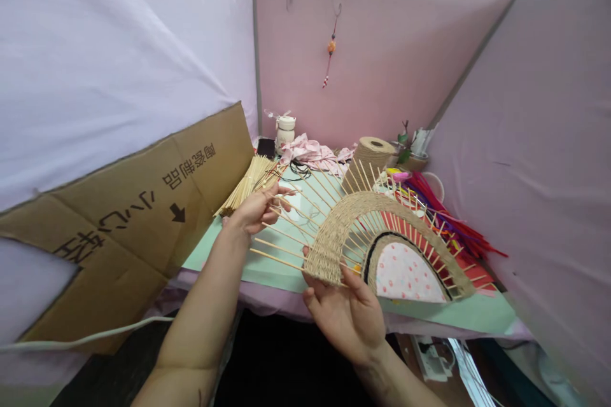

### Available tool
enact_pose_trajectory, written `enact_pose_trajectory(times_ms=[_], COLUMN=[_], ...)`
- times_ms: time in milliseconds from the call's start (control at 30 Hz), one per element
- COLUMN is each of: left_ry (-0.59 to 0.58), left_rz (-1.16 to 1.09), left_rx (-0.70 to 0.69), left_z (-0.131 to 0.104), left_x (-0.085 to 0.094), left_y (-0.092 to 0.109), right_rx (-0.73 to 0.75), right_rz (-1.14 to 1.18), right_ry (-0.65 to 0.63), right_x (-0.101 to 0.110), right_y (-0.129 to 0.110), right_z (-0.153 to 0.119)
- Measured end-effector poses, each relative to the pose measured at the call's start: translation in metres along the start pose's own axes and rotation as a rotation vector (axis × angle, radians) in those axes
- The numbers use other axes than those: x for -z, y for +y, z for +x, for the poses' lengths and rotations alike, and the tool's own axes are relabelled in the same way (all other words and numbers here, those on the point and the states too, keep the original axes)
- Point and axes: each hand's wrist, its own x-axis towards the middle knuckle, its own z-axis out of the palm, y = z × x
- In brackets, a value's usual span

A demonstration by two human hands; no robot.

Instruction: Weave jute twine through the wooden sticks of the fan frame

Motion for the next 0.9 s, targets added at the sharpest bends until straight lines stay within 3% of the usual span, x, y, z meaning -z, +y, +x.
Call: enact_pose_trajectory(times_ms=[67, 233, 367, 467, 667, 900], left_ry=[-0.011, 0.107, 0.119, 0.081, 0.144, -0.016], left_rz=[-0.080, -0.461, -0.520, -0.529, -0.605, -0.613], left_rx=[0.073, 0.045, 0.009, -0.016, -0.177, -0.424], left_z=[-0.003, 0.015, 0.041, 0.048, 0.021, -0.014], left_x=[-0.001, -0.003, -0.015, -0.026, -0.028, -0.027], left_y=[0.014, 0.047, 0.061, 0.066, 0.076, 0.094], right_rx=[-0.004, -0.007, -0.009, 0.005, 0.006, 0.009], right_rz=[0.003, 0.013, 0.003, 0.000, 0.019, -0.002], right_ry=[0.007, -0.009, -0.027, -0.015, -0.020, -0.010], right_x=[0.000, 0.002, 0.002, 0.002, 0.002, 0.003], right_y=[0.001, 0.001, 0.001, 0.000, 0.000, 0.001], right_z=[-0.001, -0.003, -0.002, -0.001, 0.000, 0.001])
